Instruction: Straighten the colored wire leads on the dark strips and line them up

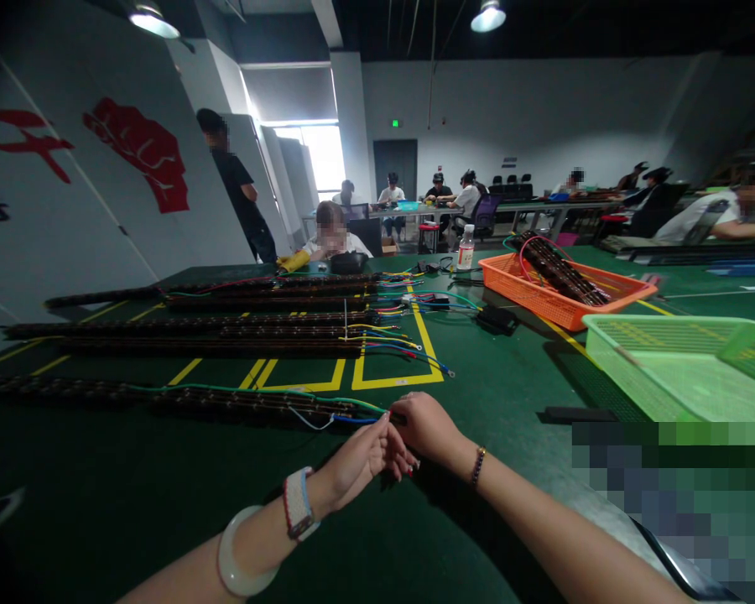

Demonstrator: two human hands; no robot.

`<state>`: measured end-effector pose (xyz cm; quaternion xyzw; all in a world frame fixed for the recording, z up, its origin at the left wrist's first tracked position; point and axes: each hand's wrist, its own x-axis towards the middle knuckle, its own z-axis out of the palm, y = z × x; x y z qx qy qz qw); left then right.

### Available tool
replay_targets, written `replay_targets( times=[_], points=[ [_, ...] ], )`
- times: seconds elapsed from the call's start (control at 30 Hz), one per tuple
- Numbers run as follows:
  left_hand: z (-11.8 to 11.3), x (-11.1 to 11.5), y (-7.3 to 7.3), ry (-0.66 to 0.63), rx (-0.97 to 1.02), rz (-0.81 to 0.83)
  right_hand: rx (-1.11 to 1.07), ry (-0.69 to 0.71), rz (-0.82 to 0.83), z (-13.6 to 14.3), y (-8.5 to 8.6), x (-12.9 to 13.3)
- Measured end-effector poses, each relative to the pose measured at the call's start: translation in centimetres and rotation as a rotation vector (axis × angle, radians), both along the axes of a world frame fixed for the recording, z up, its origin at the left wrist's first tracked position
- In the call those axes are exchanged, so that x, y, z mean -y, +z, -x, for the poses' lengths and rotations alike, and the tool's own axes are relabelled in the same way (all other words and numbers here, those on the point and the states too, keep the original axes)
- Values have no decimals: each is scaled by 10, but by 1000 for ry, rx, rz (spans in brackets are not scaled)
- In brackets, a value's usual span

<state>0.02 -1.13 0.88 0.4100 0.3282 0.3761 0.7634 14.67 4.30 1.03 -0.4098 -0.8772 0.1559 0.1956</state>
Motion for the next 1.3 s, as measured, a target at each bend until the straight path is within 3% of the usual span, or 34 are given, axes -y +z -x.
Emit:
replay_targets(
  times=[0.2, 0.4, 0.7, 0.83, 1.3],
  points=[
    [1, -5, -5, 11, 104, 103, 41, 23, -151, 1, 0, 2],
    [2, -11, -9, 0, 235, 198, 223, 77, -369, 0, 9, 8],
    [-3, -7, -8, 254, 373, 363, 495, 163, -616, 1, 6, 16],
    [-6, -4, -4, 339, 374, 400, 505, 151, -634, 5, 6, 19],
    [-6, -6, -6, 405, 369, 416, 540, 143, -583, 18, 18, 39]
  ],
)
